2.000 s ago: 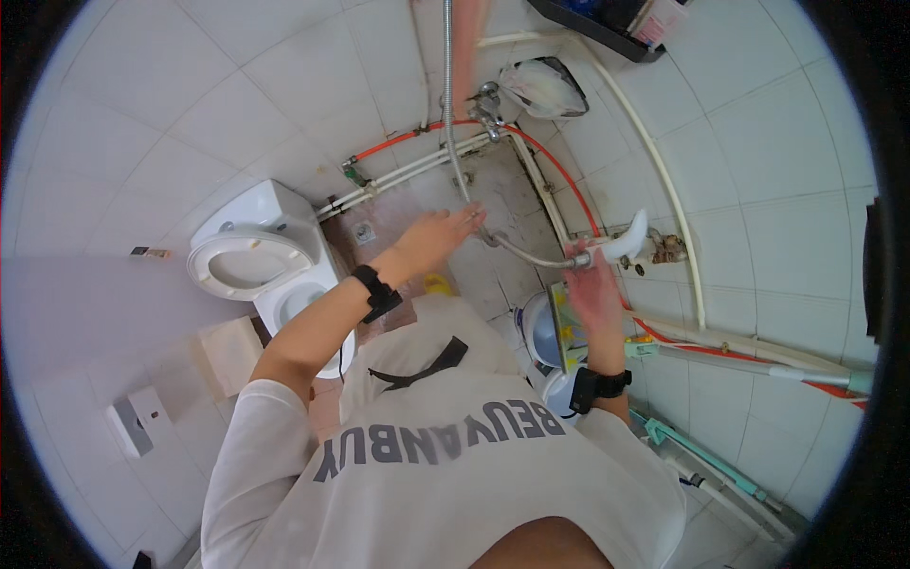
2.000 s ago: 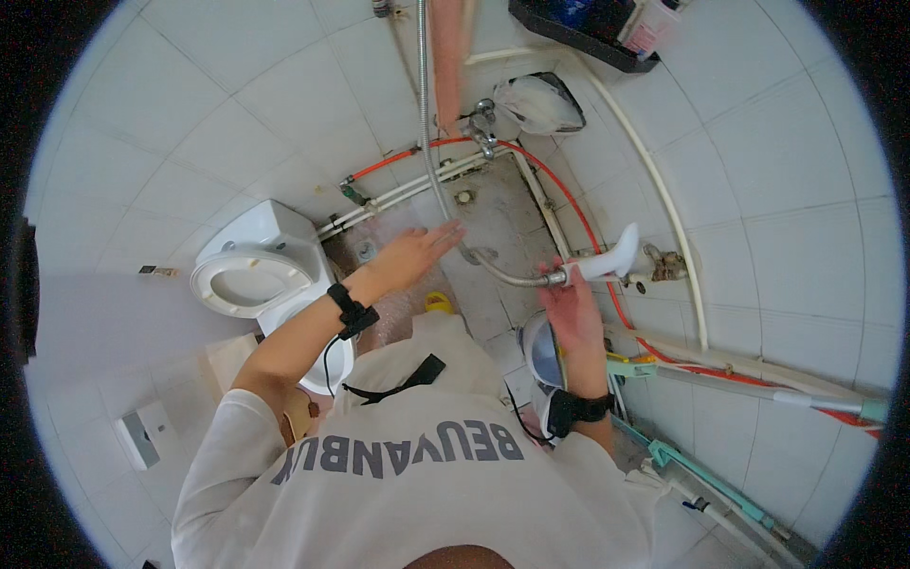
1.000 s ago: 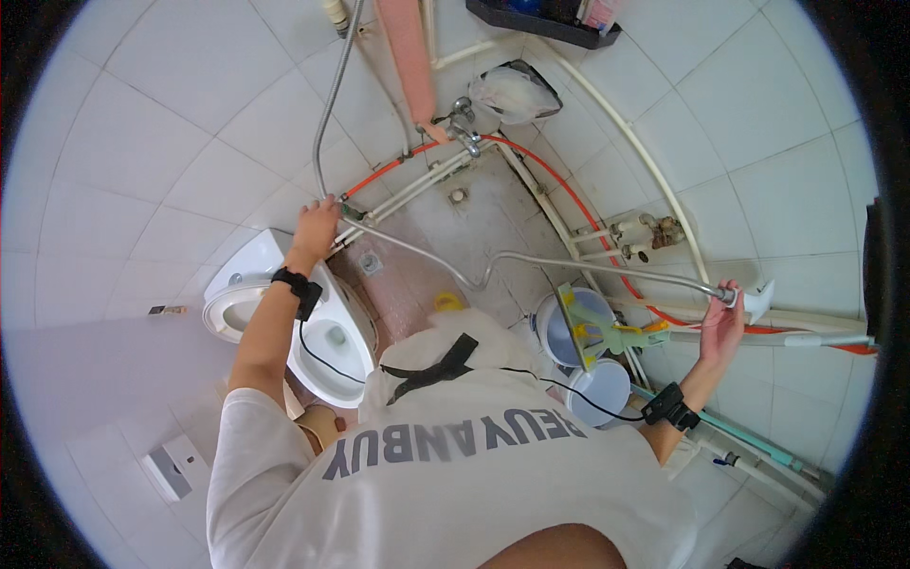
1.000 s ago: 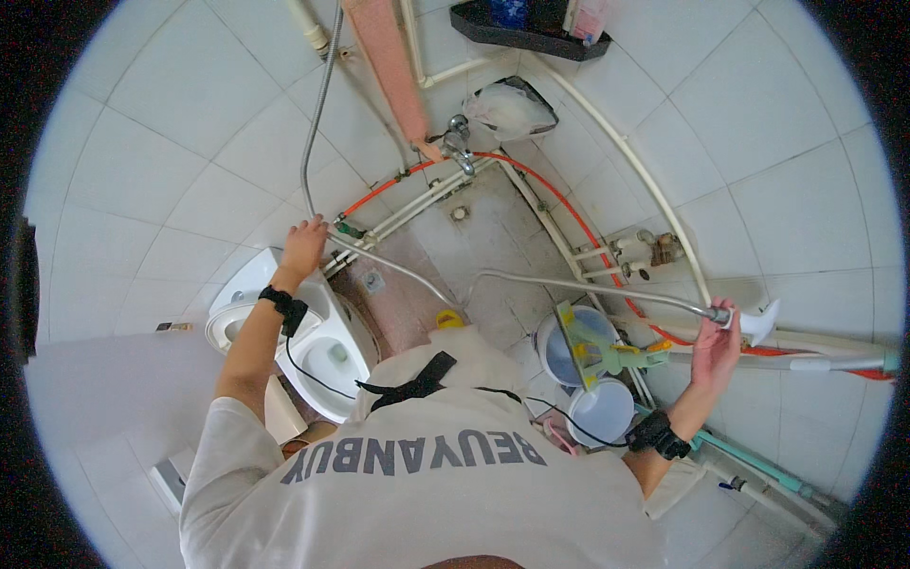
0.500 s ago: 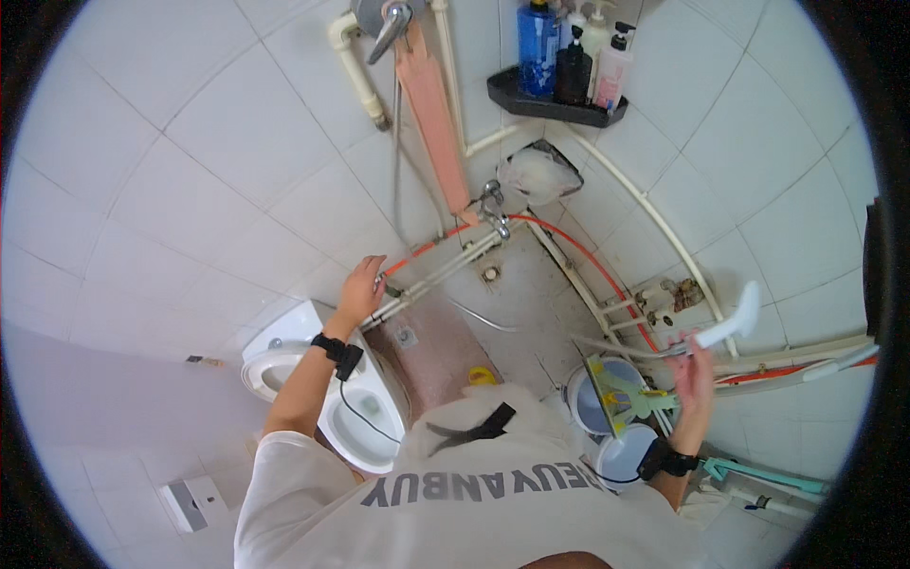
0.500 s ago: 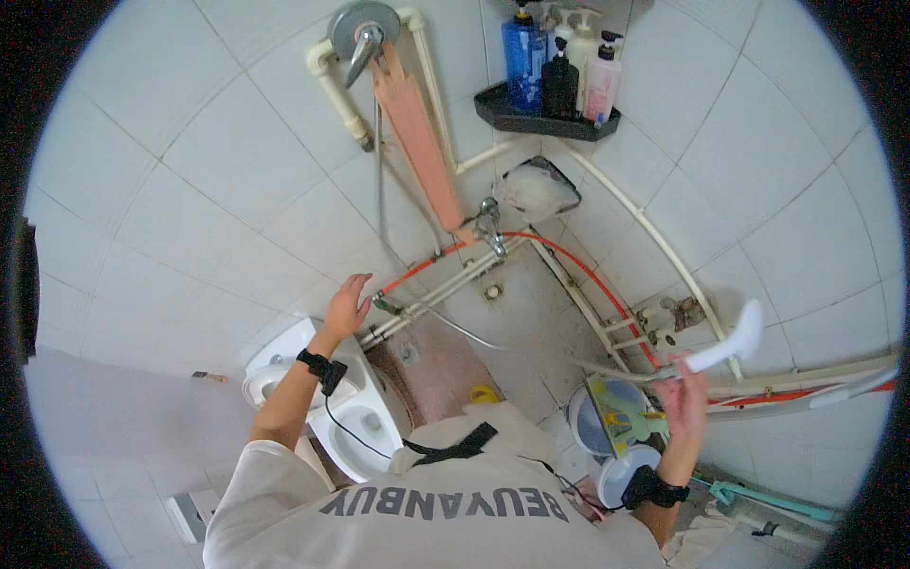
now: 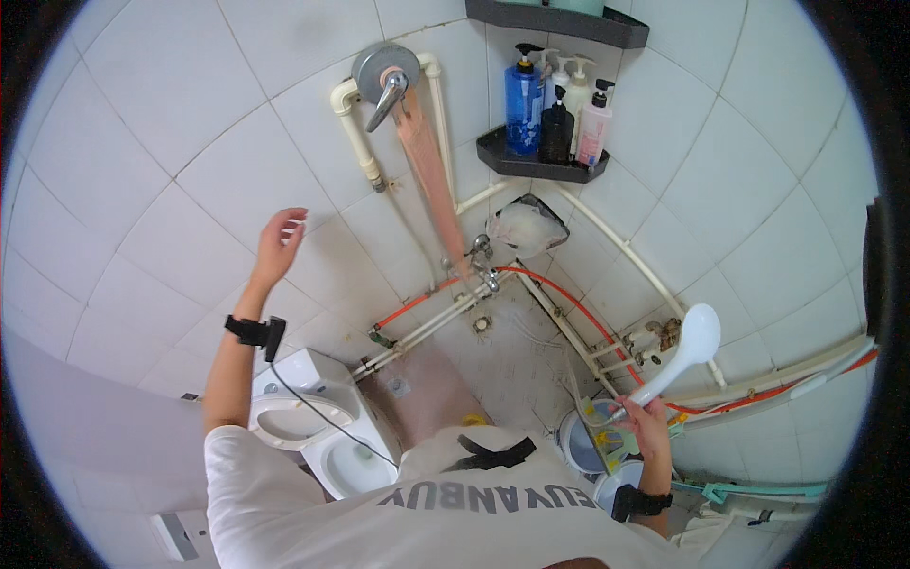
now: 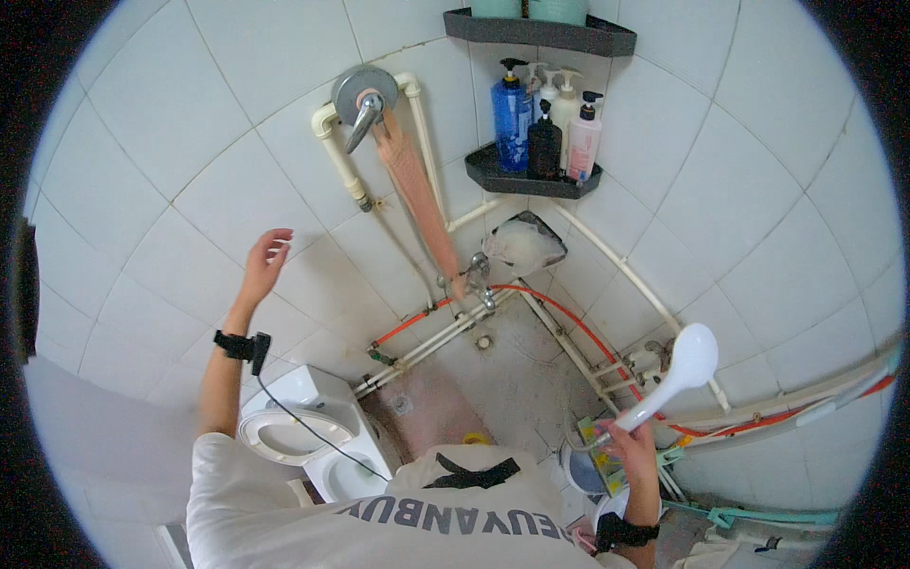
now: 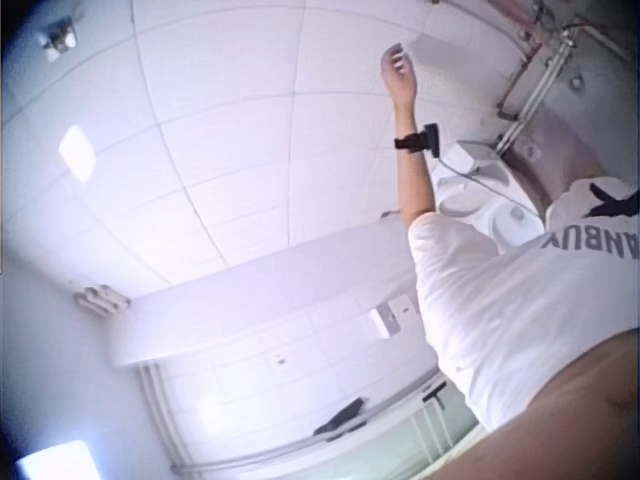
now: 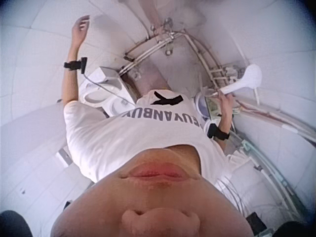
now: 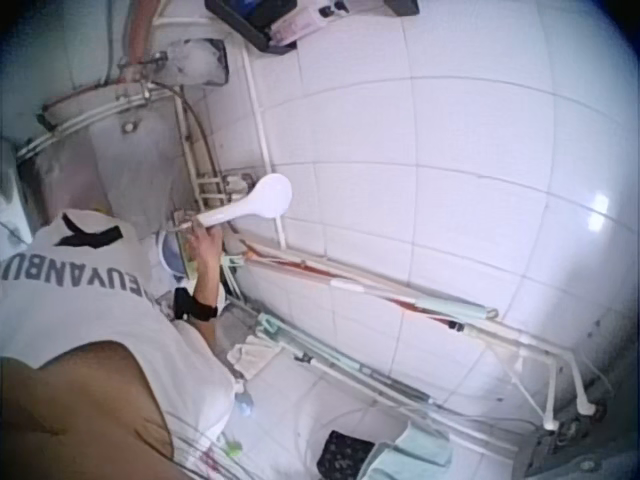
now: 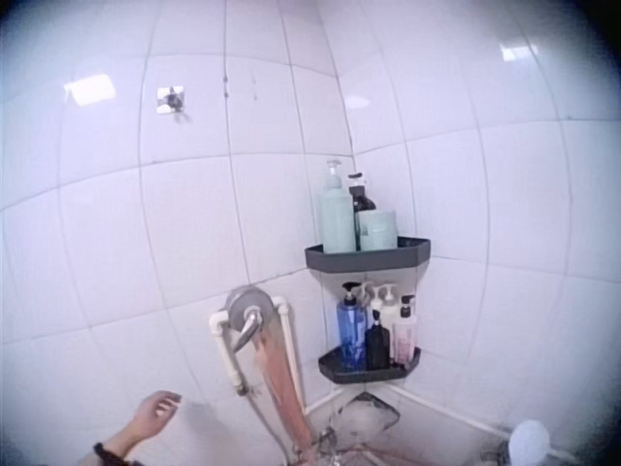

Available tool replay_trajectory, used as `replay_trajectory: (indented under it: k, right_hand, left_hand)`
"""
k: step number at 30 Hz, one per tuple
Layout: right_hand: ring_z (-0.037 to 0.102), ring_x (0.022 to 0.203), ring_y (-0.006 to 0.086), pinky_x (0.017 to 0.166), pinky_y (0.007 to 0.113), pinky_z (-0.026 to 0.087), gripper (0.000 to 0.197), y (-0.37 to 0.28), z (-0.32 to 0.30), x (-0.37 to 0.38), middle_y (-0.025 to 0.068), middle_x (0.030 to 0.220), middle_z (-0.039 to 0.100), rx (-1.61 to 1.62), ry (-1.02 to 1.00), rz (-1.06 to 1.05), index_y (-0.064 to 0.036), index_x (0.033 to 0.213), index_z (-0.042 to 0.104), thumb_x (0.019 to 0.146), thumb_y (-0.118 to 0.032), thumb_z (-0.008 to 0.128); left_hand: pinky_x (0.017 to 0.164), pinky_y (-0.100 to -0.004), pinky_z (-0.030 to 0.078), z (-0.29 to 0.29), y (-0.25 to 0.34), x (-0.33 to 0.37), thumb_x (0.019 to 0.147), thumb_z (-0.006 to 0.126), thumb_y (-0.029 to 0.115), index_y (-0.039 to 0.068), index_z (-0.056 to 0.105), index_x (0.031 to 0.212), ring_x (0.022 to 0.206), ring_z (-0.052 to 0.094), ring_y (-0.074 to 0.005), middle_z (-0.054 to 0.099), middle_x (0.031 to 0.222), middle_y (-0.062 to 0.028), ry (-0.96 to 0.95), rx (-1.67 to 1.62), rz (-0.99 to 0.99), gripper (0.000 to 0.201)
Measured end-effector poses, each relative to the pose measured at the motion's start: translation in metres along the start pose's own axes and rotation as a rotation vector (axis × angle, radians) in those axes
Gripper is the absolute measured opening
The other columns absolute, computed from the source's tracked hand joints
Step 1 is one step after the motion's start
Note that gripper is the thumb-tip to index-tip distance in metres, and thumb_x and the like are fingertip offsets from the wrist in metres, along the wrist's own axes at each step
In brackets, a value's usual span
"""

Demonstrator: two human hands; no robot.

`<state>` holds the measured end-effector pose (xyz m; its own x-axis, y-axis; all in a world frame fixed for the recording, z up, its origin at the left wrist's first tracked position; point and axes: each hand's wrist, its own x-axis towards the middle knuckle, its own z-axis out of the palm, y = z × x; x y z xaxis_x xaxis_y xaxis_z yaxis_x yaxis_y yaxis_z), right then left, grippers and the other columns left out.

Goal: Rinsing the bathroom floor with water and using a squeegee to push it into the drain.

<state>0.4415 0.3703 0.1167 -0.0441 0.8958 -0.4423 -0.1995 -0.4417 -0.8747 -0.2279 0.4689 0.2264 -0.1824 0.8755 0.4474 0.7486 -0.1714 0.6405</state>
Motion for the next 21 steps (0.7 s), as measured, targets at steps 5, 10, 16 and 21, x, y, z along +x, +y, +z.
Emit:
replay_trajectory:
  k: [5,10,16,21]
  right_hand:
    - [0.067,0.086,0.0207,0.056,0.024,0.055,0.023,-0.011,0.003,-0.009,0.0117,0.097,0.064,-0.039,0.049,-0.005,-0.0041,0.105,0.049,0.086,-0.007,0.061]
    - [0.067,0.085,0.0225,0.058,0.027,0.056,0.023,-0.022,0.025,0.002,0.0122,0.097,0.064,0.021,0.019,0.006,-0.0037,0.104,0.049,0.085,-0.007,0.061]
    - [0.067,0.082,0.0211,0.059,0.027,0.056,0.020,-0.030,0.064,0.045,0.0112,0.092,0.066,-0.152,-0.221,0.015,-0.0026,0.101,0.053,0.086,-0.012,0.064]
    - [0.067,0.078,0.0174,0.058,0.026,0.056,0.020,-0.005,0.070,0.073,0.0092,0.087,0.067,-0.229,-0.313,0.021,-0.0023,0.098,0.056,0.085,-0.014,0.065]
  left_hand:
    - [0.071,-0.0261,0.049,-0.045,0.023,0.032,0.089,0.055,0.009,0.006,0.059,0.111,0.085,0.059,-0.0134,0.064,0.102,-0.0053,-0.034,0.099,0.010,0.023]
    - [0.072,-0.0295,0.050,0.022,0.081,0.088,0.090,0.057,0.016,0.004,0.058,0.113,0.088,0.060,-0.0155,0.063,0.104,-0.0069,0.046,0.075,0.083,0.025]
    - [0.066,-0.0363,0.050,0.098,0.104,0.127,0.091,0.055,0.028,0.004,0.058,0.106,0.081,0.062,-0.0263,0.063,0.096,-0.0155,0.303,0.382,0.319,0.029]
    - [0.061,-0.0433,0.046,0.114,0.115,0.141,0.092,0.051,0.032,0.003,0.060,0.092,0.067,0.059,-0.0380,0.063,0.073,-0.0156,0.317,0.254,0.154,0.031]
